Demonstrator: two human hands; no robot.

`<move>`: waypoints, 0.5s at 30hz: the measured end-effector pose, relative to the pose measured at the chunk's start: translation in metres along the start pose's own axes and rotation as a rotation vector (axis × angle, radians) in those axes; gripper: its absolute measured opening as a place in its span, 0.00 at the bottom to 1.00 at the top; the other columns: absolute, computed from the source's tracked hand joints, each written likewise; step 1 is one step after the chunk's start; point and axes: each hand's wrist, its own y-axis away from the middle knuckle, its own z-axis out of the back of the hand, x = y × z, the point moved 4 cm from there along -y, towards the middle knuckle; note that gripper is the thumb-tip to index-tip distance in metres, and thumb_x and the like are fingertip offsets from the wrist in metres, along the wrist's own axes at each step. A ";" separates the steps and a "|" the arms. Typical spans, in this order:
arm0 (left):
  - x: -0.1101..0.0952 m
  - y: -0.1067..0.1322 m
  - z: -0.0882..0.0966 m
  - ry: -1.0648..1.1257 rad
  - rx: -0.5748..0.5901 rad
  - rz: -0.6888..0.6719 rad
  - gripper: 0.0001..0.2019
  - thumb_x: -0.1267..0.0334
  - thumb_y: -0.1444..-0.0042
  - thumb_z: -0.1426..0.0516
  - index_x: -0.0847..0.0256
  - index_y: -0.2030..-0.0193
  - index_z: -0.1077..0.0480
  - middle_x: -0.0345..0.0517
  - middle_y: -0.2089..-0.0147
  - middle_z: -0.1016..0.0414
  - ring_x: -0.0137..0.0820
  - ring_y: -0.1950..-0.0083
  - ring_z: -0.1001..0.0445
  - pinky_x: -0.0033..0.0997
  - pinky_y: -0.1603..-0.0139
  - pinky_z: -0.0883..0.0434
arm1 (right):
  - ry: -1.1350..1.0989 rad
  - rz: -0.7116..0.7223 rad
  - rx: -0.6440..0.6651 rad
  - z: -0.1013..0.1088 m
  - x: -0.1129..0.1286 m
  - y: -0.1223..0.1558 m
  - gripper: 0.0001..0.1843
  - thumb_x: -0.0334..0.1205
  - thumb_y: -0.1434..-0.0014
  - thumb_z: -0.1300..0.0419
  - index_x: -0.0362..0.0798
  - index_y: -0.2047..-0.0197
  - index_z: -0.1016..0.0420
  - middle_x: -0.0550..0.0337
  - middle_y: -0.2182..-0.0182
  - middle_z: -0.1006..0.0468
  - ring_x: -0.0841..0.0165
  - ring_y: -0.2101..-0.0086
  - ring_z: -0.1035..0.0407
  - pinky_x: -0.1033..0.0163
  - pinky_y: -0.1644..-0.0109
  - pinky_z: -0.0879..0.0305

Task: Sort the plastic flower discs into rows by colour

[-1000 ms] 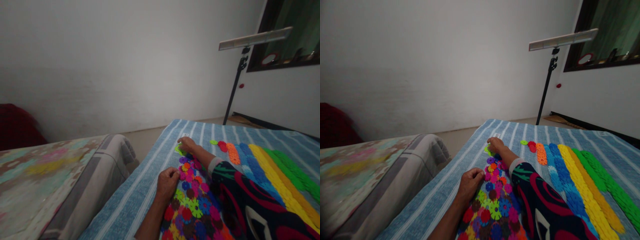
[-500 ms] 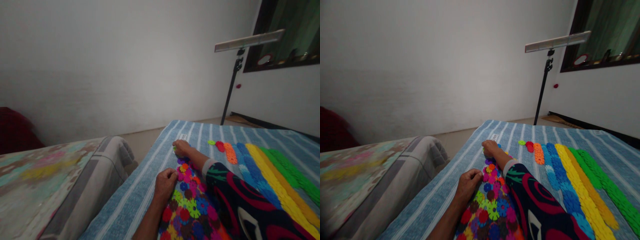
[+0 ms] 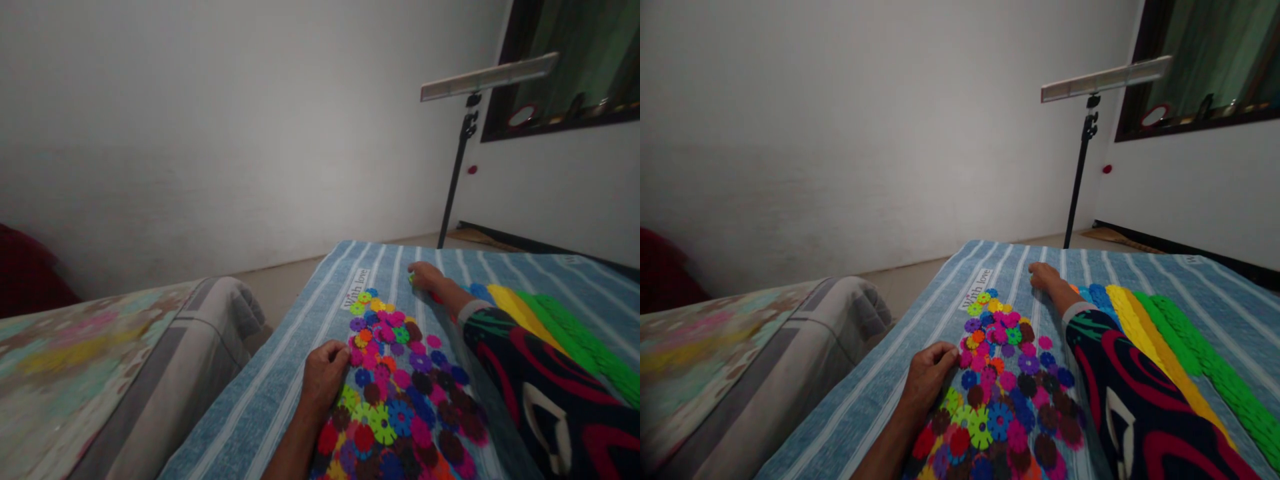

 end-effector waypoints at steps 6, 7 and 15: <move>-0.001 0.001 0.000 -0.006 0.010 0.013 0.14 0.52 0.53 0.44 0.62 0.76 0.26 0.40 0.76 0.29 0.31 0.70 0.34 0.29 0.65 0.36 | -0.009 -0.006 0.047 -0.009 -0.016 -0.011 0.18 0.30 0.39 0.39 0.45 0.45 0.24 0.48 0.49 0.22 0.59 0.47 0.28 0.56 0.44 0.33; -0.001 0.001 0.000 -0.009 0.010 0.015 0.14 0.52 0.53 0.44 0.62 0.76 0.26 0.40 0.76 0.29 0.31 0.71 0.34 0.29 0.65 0.36 | -0.010 -0.006 0.057 -0.011 -0.017 -0.012 0.17 0.33 0.38 0.39 0.45 0.45 0.25 0.49 0.48 0.23 0.59 0.48 0.28 0.54 0.44 0.32; -0.003 0.001 0.000 -0.005 0.010 0.001 0.15 0.51 0.53 0.44 0.61 0.76 0.26 0.40 0.75 0.28 0.31 0.70 0.33 0.29 0.66 0.36 | 0.022 -0.016 0.146 -0.019 -0.020 -0.015 0.16 0.45 0.35 0.39 0.46 0.47 0.27 0.54 0.49 0.25 0.61 0.52 0.28 0.52 0.49 0.28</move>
